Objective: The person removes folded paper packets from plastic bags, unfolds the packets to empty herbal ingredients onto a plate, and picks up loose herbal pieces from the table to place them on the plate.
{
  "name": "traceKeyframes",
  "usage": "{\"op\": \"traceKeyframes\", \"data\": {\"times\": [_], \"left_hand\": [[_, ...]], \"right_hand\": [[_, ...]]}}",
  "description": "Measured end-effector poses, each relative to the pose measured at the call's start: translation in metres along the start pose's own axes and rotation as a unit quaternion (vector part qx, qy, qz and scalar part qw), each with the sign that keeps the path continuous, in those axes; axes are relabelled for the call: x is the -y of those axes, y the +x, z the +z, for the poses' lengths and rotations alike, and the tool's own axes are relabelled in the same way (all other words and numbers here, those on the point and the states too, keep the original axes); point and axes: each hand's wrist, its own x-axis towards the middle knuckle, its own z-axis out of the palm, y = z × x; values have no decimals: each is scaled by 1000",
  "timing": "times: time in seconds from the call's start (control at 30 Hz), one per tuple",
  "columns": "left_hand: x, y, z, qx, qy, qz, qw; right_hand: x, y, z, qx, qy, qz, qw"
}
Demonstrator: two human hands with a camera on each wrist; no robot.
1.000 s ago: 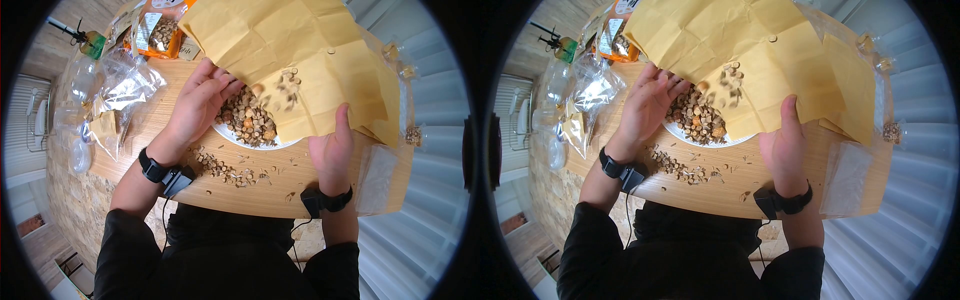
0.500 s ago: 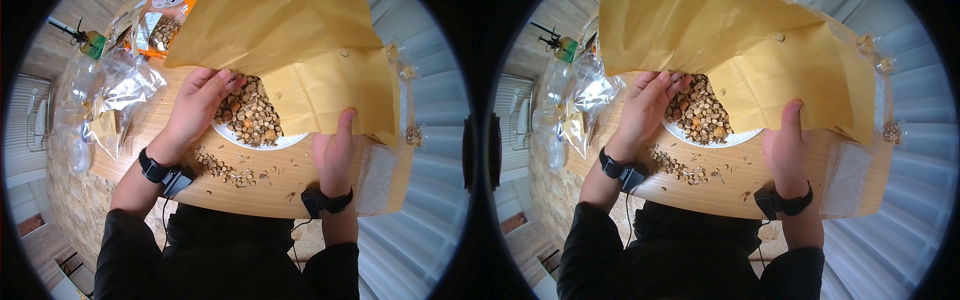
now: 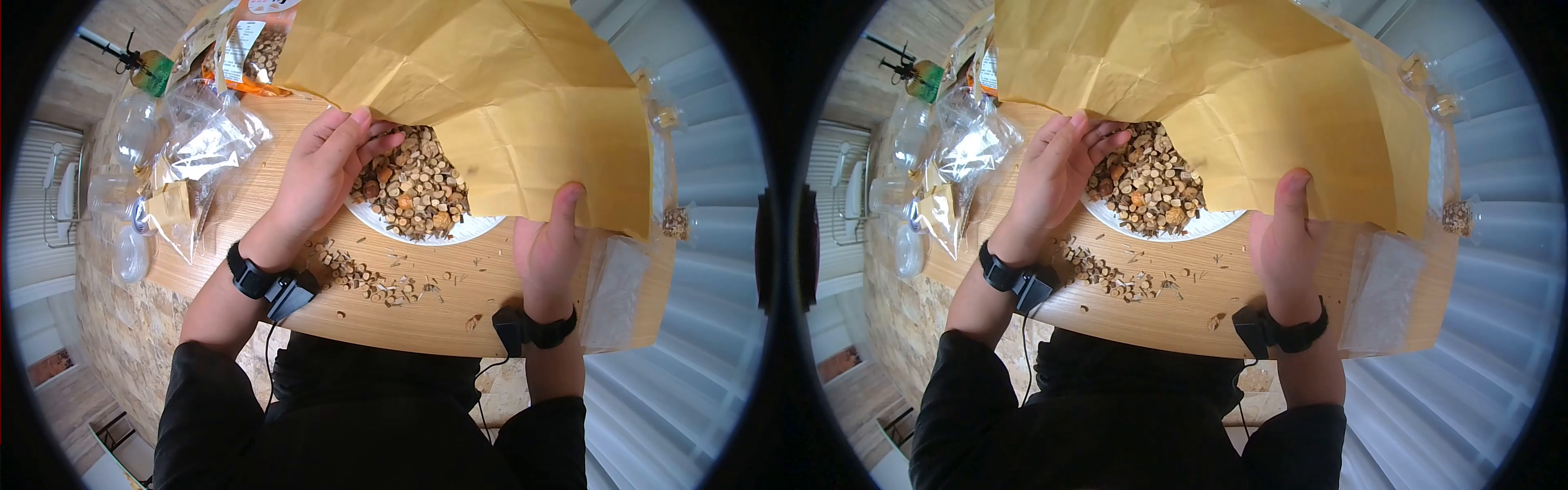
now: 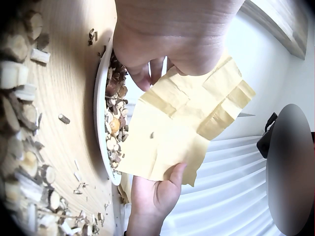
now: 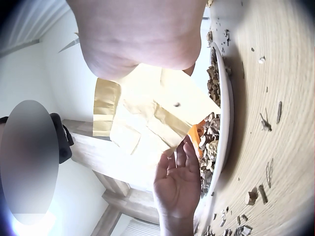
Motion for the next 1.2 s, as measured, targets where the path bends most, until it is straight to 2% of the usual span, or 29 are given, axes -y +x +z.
{"op": "traceKeyframes", "data": {"times": [0.13, 0.23, 0.3, 0.33, 0.4, 0.47, 0.53, 0.6, 0.63, 0.7, 0.83, 0.9, 1.07, 1.2], "left_hand": [[0, 0, -1, 8, 24, -3, 1000], [0, 0, 0, -5, 21, -2, 1000], [2, 0, -2, 6, -25, 4, 1000], [3, 0, -4, 6, -25, 4, 1000], [1, 0, -11, 53, -69, -11, 996], [-3, 1, -19, 80, -47, -34, 995], [-9, 0, -8, 107, -26, -57, 992], [-11, -7, 10, -33, -51, -80, 995], [-10, -9, 5, -23, -92, -92, 991], [-12, -9, 10, -2, -107, -104, 989], [-11, -7, 1, 60, -161, -133, 976], [-11, -6, -3, 62, -196, -133, 970], [-16, -6, 3, 51, -259, -134, 955], [-17, -3, 3, 76, -274, -120, 951]], "right_hand": [[0, 1, -1, -2, -5, 4, 1000], [1, 0, 2, -29, 53, 1, 998], [3, -3, 3, -71, 20, 59, 996], [5, -4, 3, -71, 20, 59, 996], [9, -3, 3, -36, 80, 111, 990], [11, -4, 5, -23, 100, 122, 987], [12, -4, 5, -10, 119, 133, 984], [12, -3, 3, 12, 163, 162, 973], [10, -4, 2, 12, 162, 162, 973], [8, -3, 1, 0, 281, 237, 930], [12, -1, 12, 2, 199, 218, 955], [11, 1, 13, -35, 195, 221, 955], [12, 5, 17, -38, 174, 227, 957], [9, 6, 15, -50, 168, 232, 957]]}}
